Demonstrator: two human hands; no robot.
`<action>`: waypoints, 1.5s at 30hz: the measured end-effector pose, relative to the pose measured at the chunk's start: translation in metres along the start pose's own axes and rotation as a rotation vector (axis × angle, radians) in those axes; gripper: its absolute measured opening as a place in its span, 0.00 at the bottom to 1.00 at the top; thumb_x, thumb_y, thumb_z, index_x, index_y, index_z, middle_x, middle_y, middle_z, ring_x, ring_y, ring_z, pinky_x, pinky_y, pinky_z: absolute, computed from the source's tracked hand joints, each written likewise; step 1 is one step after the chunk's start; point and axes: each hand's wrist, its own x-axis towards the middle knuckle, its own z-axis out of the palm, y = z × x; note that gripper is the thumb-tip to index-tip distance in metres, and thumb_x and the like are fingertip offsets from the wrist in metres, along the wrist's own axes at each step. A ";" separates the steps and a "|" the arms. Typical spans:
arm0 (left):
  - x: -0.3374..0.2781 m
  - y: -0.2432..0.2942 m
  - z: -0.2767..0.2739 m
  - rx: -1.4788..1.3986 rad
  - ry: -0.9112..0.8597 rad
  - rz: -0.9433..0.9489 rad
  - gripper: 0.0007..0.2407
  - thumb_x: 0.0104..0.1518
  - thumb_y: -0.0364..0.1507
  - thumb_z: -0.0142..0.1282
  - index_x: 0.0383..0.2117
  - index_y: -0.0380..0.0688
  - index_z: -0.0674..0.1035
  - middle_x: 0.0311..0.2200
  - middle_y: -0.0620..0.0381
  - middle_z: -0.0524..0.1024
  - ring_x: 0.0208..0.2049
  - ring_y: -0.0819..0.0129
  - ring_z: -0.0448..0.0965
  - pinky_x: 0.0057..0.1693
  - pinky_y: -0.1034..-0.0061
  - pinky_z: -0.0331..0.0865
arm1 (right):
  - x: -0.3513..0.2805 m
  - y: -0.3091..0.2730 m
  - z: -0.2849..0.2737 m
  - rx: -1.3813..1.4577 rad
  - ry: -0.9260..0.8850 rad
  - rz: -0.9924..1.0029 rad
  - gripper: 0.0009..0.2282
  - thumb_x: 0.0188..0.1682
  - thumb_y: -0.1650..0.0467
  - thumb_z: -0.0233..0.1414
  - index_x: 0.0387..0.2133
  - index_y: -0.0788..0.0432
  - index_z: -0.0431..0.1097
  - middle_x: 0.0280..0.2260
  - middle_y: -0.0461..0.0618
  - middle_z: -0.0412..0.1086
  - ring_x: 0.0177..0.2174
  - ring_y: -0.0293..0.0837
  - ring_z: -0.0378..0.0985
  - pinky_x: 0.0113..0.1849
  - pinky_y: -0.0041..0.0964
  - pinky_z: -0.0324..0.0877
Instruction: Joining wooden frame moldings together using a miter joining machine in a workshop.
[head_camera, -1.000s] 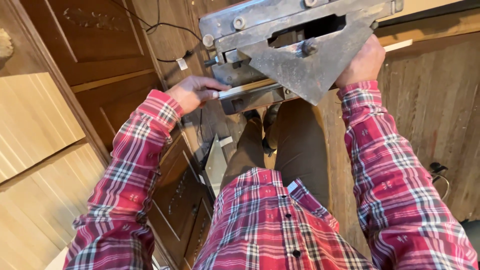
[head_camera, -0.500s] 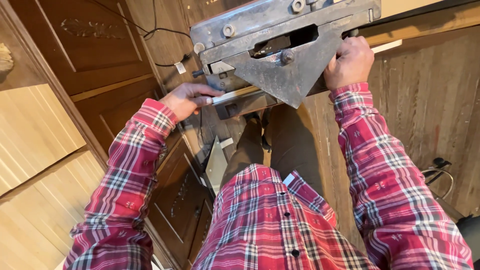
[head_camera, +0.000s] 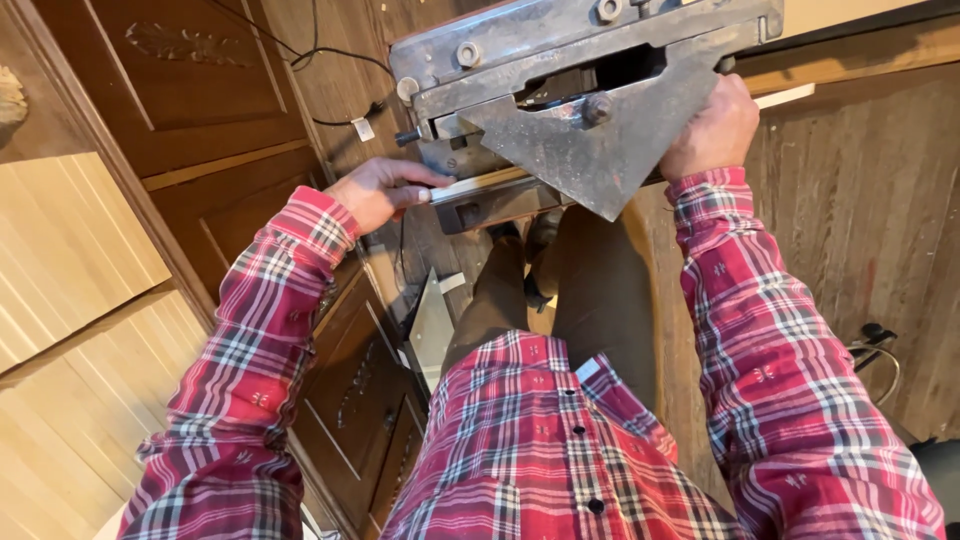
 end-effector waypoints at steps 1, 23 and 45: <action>0.001 -0.002 -0.001 -0.002 0.003 0.000 0.14 0.63 0.23 0.52 0.54 0.52 0.82 0.34 0.62 0.78 0.32 0.77 0.69 0.41 0.80 0.67 | 0.000 0.001 0.000 0.001 -0.001 -0.003 0.08 0.54 0.69 0.58 0.30 0.62 0.75 0.30 0.57 0.73 0.34 0.60 0.73 0.36 0.51 0.68; 0.003 -0.002 0.004 0.032 0.064 -0.015 0.14 0.63 0.25 0.52 0.51 0.61 0.83 0.41 0.61 0.84 0.31 0.79 0.74 0.41 0.81 0.71 | 0.007 0.002 0.000 -0.079 -0.018 -0.087 0.05 0.52 0.72 0.54 0.32 0.62 0.76 0.32 0.57 0.74 0.34 0.59 0.77 0.35 0.49 0.72; 0.002 0.007 0.002 0.003 0.018 -0.022 0.14 0.64 0.25 0.52 0.52 0.58 0.82 0.37 0.63 0.82 0.27 0.78 0.73 0.37 0.79 0.73 | 0.002 0.000 -0.001 -0.001 -0.020 -0.057 0.04 0.52 0.72 0.58 0.32 0.63 0.76 0.33 0.59 0.75 0.34 0.60 0.78 0.36 0.49 0.73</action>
